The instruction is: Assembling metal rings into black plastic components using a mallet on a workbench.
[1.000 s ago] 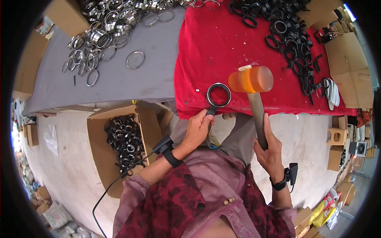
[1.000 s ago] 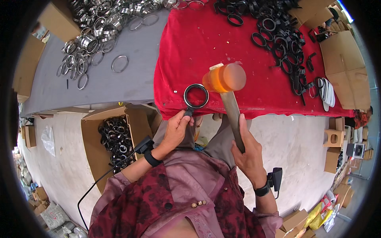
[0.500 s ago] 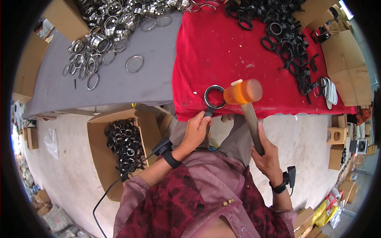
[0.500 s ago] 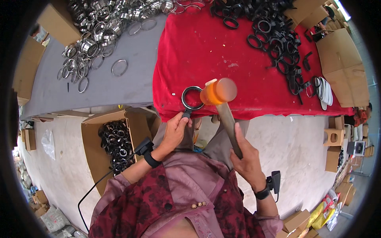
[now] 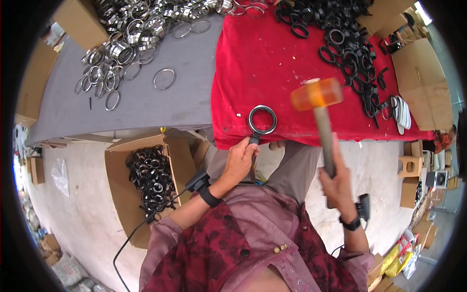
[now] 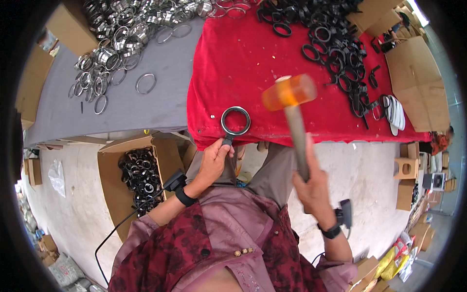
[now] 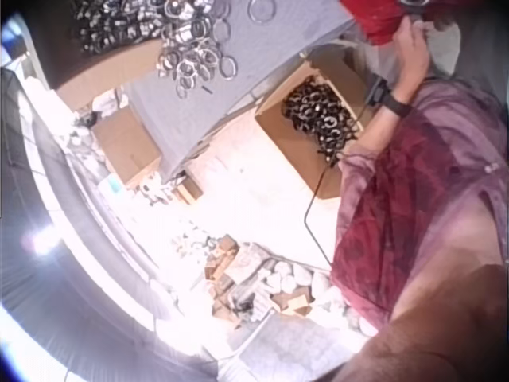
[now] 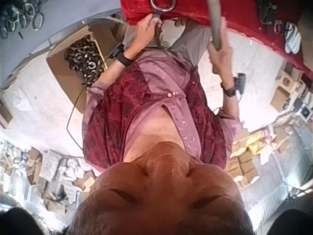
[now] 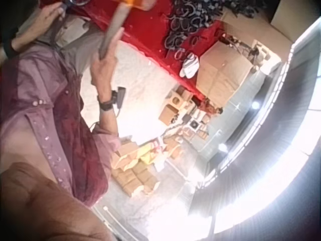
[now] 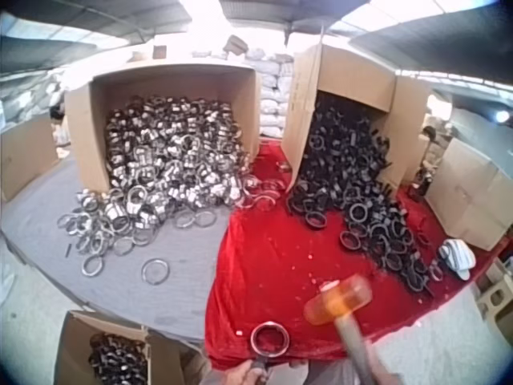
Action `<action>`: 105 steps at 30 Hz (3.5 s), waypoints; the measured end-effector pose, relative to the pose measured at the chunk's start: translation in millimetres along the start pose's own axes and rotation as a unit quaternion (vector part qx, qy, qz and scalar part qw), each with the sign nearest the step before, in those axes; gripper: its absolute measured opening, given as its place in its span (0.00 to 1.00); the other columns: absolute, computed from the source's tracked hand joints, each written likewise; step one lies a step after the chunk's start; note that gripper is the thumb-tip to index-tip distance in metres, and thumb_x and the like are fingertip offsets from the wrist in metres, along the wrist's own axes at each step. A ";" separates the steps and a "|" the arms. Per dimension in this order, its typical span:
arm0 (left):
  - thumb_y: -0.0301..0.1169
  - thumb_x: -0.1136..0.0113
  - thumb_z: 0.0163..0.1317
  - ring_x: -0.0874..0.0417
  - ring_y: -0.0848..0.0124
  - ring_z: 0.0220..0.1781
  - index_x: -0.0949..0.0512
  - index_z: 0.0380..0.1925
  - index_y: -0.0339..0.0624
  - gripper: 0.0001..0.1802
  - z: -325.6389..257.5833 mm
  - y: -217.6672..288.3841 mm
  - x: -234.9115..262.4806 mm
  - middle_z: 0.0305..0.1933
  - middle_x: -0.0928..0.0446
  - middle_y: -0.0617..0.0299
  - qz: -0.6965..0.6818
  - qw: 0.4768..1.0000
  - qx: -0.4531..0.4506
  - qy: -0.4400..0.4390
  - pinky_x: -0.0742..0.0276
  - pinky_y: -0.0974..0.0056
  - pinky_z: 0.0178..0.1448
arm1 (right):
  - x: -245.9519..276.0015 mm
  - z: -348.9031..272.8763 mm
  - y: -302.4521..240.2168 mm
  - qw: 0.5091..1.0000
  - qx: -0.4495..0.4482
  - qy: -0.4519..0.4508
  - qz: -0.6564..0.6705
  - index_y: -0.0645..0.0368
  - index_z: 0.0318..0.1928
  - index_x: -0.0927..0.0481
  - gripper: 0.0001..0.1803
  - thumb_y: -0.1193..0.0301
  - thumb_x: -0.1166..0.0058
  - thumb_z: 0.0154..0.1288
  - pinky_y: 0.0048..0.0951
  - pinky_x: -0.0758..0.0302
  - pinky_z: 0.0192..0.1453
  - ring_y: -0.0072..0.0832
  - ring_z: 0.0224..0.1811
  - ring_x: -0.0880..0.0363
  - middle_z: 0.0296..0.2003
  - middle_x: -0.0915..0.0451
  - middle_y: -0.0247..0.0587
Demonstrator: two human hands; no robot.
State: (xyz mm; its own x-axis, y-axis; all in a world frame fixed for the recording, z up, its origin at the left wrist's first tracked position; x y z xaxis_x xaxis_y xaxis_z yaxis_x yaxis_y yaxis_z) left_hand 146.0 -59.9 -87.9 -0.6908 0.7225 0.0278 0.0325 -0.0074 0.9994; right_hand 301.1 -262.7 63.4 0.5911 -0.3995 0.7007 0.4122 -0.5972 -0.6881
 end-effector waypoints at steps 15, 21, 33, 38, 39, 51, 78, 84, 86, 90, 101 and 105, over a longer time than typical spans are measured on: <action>0.32 0.51 0.77 0.19 0.71 0.31 0.24 0.34 0.33 0.14 -1.4 11.6 1.6 0.26 0.21 0.59 0.027 0.999 -0.014 -0.021 0.25 0.64 0.39 | 11.4 41.9 -110.2 0.970 0.218 -0.061 -0.093 0.47 0.80 0.45 0.49 0.87 0.53 0.56 0.29 0.23 0.52 0.63 0.54 0.22 0.63 0.28 0.64; 0.30 0.51 0.77 0.19 0.72 0.32 0.24 0.34 0.33 0.13 -6.2 -1.8 7.3 0.28 0.20 0.59 -0.007 1.000 -0.007 0.000 0.24 0.65 0.40 | 28.4 26.3 -152.2 0.906 0.384 0.135 -0.120 0.64 0.79 0.49 0.46 0.86 0.47 0.61 0.33 0.30 0.69 0.46 0.75 0.33 0.77 0.43 0.61; 0.29 0.51 0.76 0.19 0.72 0.32 0.25 0.34 0.32 0.13 -3.6 -2.7 3.8 0.28 0.20 0.58 0.006 1.000 -0.016 0.003 0.23 0.64 0.41 | 12.9 -9.5 -109.3 0.933 0.316 0.125 -0.119 0.66 0.77 0.42 0.46 0.87 0.47 0.55 0.38 0.18 0.45 0.56 0.43 0.14 0.64 0.27 0.68; 0.29 0.50 0.76 0.18 0.70 0.31 0.25 0.33 0.32 0.13 1.0 -1.2 -1.8 0.27 0.20 0.57 0.009 1.000 -0.026 -0.012 0.23 0.64 0.40 | -27.6 7.0 -66.4 0.945 0.258 -0.078 -0.187 0.40 0.79 0.43 0.51 0.85 0.45 0.55 0.55 0.25 0.35 0.56 0.28 0.24 0.32 0.26 0.55; 0.30 0.50 0.76 0.18 0.70 0.31 0.25 0.33 0.32 0.13 0.2 -2.6 0.6 0.27 0.20 0.56 0.027 0.999 -0.039 -0.003 0.24 0.64 0.39 | -16.5 10.9 -85.8 0.942 0.271 -0.066 -0.185 0.42 0.79 0.43 0.51 0.85 0.46 0.55 0.53 0.24 0.36 0.57 0.30 0.22 0.35 0.24 0.56; 0.33 0.48 0.75 0.16 0.59 0.30 0.24 0.33 0.33 0.14 2.7 5.0 -1.6 0.28 0.19 0.51 0.038 0.999 -0.039 -0.005 0.24 0.57 0.37 | -4.8 0.7 -88.8 0.950 0.263 -0.042 -0.161 0.42 0.79 0.42 0.51 0.86 0.48 0.54 0.52 0.23 0.40 0.58 0.35 0.21 0.38 0.21 0.55; 0.34 0.50 0.76 0.16 0.56 0.31 0.26 0.33 0.34 0.14 -1.4 5.9 3.8 0.27 0.21 0.51 0.070 0.996 -0.053 0.004 0.24 0.57 0.38 | 22.5 36.8 -48.7 0.997 0.075 -0.003 -0.006 0.47 0.81 0.48 0.50 0.85 0.52 0.56 0.36 0.24 0.63 0.38 0.59 0.17 0.72 0.31 0.55; 0.33 0.50 0.76 0.16 0.55 0.31 0.27 0.34 0.34 0.14 -3.0 9.7 3.9 0.27 0.21 0.51 0.068 0.996 -0.054 -0.002 0.24 0.57 0.38 | 28.2 23.9 -74.4 0.937 0.285 0.182 -0.083 0.47 0.81 0.48 0.51 0.88 0.51 0.56 0.39 0.27 0.68 0.44 0.71 0.26 0.77 0.40 0.54; 0.33 0.50 0.76 0.16 0.56 0.31 0.26 0.34 0.33 0.13 -0.9 5.0 0.7 0.27 0.21 0.51 0.065 0.996 -0.058 -0.007 0.24 0.57 0.38 | -7.0 30.5 -57.8 0.966 0.247 0.000 -0.078 0.50 0.81 0.50 0.51 0.87 0.51 0.56 0.43 0.30 0.71 0.56 0.73 0.36 0.77 0.42 0.56; 0.31 0.50 0.76 0.16 0.61 0.30 0.26 0.35 0.33 0.12 -0.8 8.1 1.5 0.26 0.21 0.54 0.051 0.997 -0.050 -0.002 0.24 0.59 0.37 | 12.1 39.4 -63.8 0.982 0.176 -0.006 -0.065 0.51 0.80 0.47 0.50 0.86 0.50 0.55 0.33 0.23 0.55 0.59 0.55 0.20 0.69 0.31 0.58; 0.30 0.50 0.75 0.18 0.64 0.29 0.26 0.33 0.33 0.12 0.0 9.7 -0.6 0.25 0.22 0.54 0.052 0.998 -0.046 0.001 0.24 0.60 0.37 | -48.2 -43.7 25.3 0.970 0.208 0.109 -0.064 0.59 0.80 0.50 0.49 0.83 0.44 0.59 0.31 0.20 0.49 0.52 0.49 0.13 0.64 0.26 0.65; 0.31 0.51 0.75 0.18 0.63 0.29 0.25 0.34 0.33 0.12 -0.1 8.8 3.9 0.26 0.21 0.54 0.064 0.997 -0.043 -0.004 0.24 0.60 0.38 | -46.8 -52.7 11.8 0.987 0.128 0.099 0.014 0.62 0.79 0.49 0.48 0.82 0.42 0.60 0.34 0.19 0.46 0.49 0.41 0.12 0.49 0.17 0.63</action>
State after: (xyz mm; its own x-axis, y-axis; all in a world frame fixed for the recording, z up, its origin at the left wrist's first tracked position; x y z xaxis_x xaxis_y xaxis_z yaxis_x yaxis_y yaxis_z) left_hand 143.5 -57.3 -79.0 -0.6786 0.7178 0.1562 0.0578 -0.1597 0.9855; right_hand 241.7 -287.7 32.4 0.4679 -0.5571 0.6861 0.5737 -0.3990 -0.7153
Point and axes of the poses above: each hand's wrist, its own z-axis towards the middle knuckle, its own x-axis out of the back of the hand, y = z × x, the point moved 6 cm from there along z, towards the middle knuckle
